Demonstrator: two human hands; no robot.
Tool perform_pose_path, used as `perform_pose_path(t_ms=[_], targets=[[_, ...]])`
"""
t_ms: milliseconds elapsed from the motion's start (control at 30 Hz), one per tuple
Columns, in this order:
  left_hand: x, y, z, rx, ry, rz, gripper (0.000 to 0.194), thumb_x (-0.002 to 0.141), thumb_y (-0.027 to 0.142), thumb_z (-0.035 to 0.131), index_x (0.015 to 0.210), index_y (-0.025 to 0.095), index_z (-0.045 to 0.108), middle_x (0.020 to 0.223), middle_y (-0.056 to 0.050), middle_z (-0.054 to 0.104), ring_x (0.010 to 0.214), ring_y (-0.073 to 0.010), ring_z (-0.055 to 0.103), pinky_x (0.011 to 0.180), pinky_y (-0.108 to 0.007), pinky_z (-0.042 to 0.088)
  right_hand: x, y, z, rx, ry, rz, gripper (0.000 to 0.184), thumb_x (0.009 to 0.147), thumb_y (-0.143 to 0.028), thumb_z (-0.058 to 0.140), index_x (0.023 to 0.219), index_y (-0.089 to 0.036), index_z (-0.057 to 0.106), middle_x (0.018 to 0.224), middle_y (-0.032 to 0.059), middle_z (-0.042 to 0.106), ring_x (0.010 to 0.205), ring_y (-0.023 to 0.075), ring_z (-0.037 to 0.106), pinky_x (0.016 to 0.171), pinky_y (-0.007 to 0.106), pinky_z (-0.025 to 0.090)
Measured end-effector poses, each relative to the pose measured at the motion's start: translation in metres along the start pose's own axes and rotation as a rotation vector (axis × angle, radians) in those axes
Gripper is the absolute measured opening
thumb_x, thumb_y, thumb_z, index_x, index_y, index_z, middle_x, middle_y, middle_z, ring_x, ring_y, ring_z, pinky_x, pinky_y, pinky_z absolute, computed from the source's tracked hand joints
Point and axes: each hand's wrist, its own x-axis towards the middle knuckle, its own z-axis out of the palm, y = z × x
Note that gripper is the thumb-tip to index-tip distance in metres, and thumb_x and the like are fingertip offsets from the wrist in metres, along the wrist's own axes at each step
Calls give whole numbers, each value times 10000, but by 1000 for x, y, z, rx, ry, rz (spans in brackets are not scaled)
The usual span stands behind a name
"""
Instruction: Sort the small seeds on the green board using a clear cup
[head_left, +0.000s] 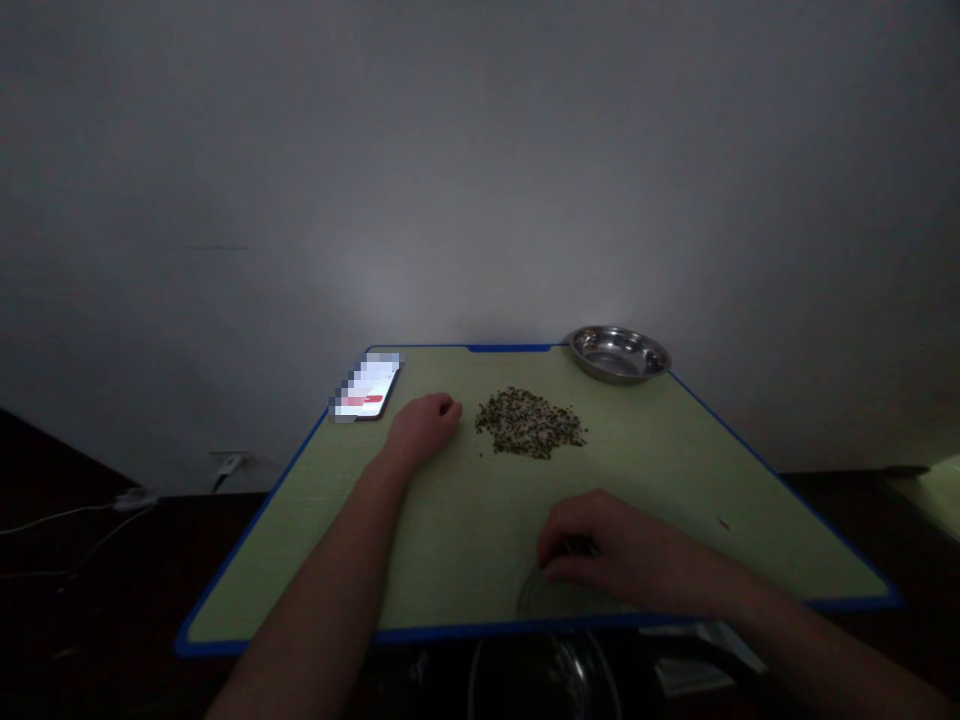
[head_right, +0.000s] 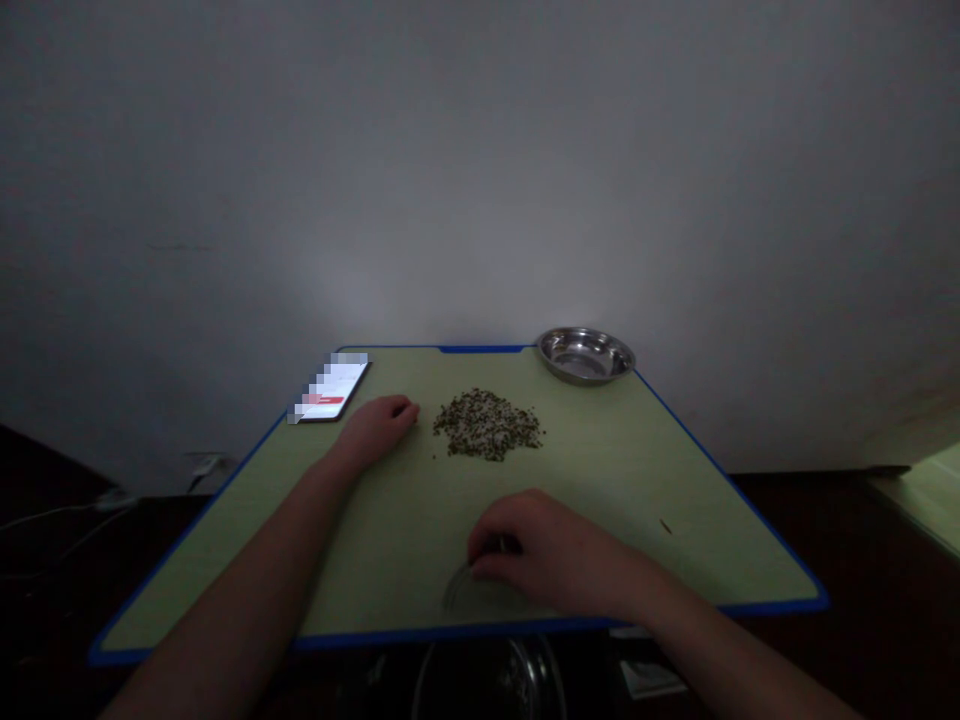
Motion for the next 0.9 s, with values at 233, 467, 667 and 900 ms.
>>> perform_pose_path(t_ms=[233,467,667,900], targets=[[-1,-1,0,-8,1,1,358,840,403,356,789,190,639,817,-77,669,720,-183,567,578,-275,314,6,42,-58,-114,321,64,180,820,-313,518,785,-177,631,695,14,621,622,139,529,559,257,400],[-1,-2,0,-10,1,-7,355,846,407,359,765,187,625,791,-68,664,704,-175,566,564,-268,304,12,123,-101,-86,620,272,195,733,-349,530,706,-166,591,601,9,585,550,145,524,523,269,413],[-1,-2,-1,-18,-17,-18,352,848,402,355,736,185,608,758,-61,651,669,-160,550,549,-263,284,37,131,-96,-183,623,328,158,739,-301,522,725,-163,597,640,28,619,574,155,541,517,262,391],[-2,-1,-2,-6,-16,-28,349,846,400,358,750,187,616,778,-63,652,688,-164,550,564,-262,294,55,107,-69,-167,503,234,119,783,-282,497,757,-181,556,558,-13,577,498,131,513,477,239,349]])
